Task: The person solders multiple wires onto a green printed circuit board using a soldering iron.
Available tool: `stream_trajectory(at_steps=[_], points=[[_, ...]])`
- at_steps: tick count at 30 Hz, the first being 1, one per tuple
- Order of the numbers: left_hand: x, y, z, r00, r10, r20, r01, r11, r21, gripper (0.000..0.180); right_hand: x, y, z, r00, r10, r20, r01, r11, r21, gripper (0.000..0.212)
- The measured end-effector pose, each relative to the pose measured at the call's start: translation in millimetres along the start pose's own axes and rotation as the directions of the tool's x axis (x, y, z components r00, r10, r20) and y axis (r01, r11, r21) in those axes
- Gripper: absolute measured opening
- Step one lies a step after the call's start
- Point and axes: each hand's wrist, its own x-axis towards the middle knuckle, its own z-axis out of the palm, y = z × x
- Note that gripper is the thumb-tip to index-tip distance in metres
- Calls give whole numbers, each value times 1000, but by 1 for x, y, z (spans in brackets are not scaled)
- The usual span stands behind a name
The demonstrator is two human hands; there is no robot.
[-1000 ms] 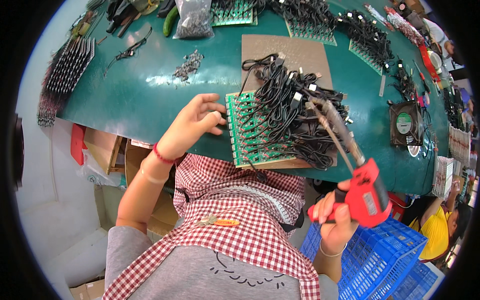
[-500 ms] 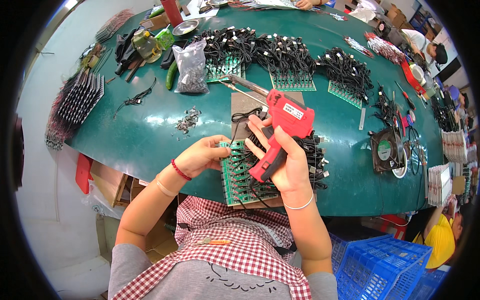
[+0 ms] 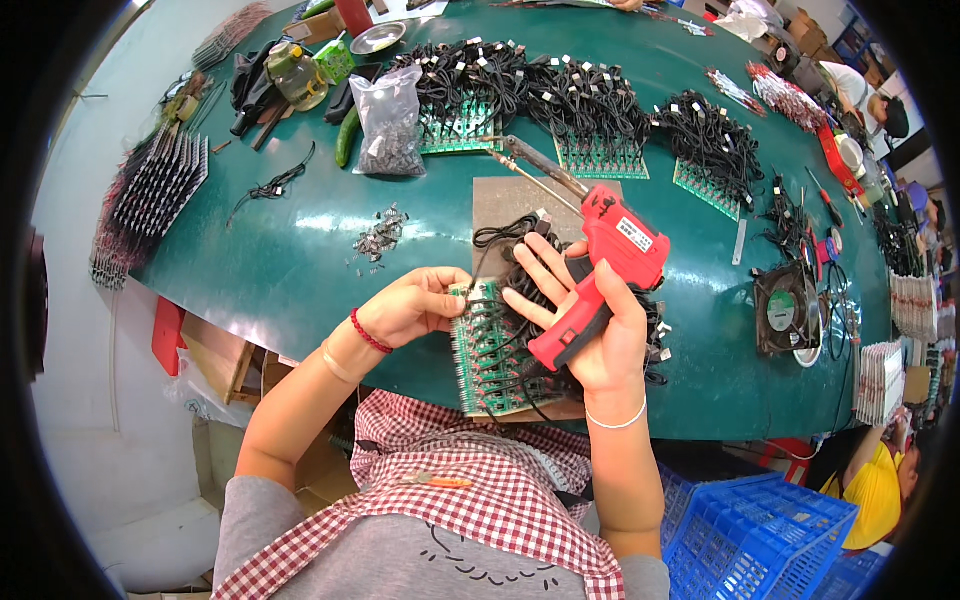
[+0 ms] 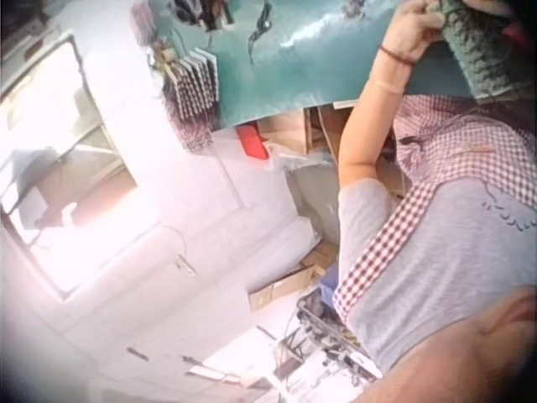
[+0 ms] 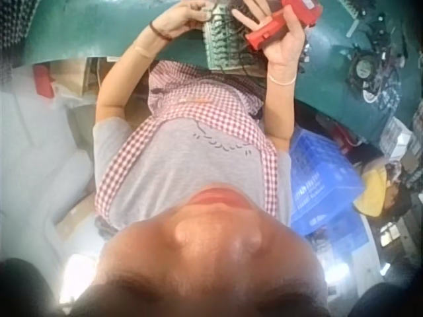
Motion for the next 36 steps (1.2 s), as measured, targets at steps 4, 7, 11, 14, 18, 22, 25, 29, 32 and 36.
stream_trajectory(at_steps=[4,7,11,14,18,22,25,29,32,36], points=[[-4,16,14,992,-63,-110,71,995,74,12,5,1,-5,1000,-17,-17,18,999,40,29],[-12,14,17,969,-25,-245,80,972,220,12,1,-1,-2,999,-30,-29,32,997,75,27],[-31,21,49,975,18,-220,20,985,173,29,-18,-17,1,992,-129,-16,130,988,84,30],[-38,13,67,999,-49,15,49,999,-19,48,-38,-34,0,977,-213,14,212,974,85,30],[-40,38,87,1000,-4,-8,3,995,-96,43,-64,-53,-11,951,-308,31,304,948,91,29],[-43,75,111,926,341,-164,-365,919,-149,51,-74,-53,-22,947,-319,-20,319,941,113,25],[-83,83,109,877,465,-122,-481,841,-247,59,-81,-47,-27,963,-268,7,264,954,144,26],[-171,69,76,759,602,-250,-646,745,-168,55,-91,-51,-32,967,-229,108,212,966,148,28],[-255,28,46,482,705,-520,-765,628,143,47,-92,-59,-38,969,-204,142,187,974,124,28],[-340,-72,-31,149,610,-778,-566,698,439,49,-88,-62,-49,972,-128,199,103,986,130,41]])
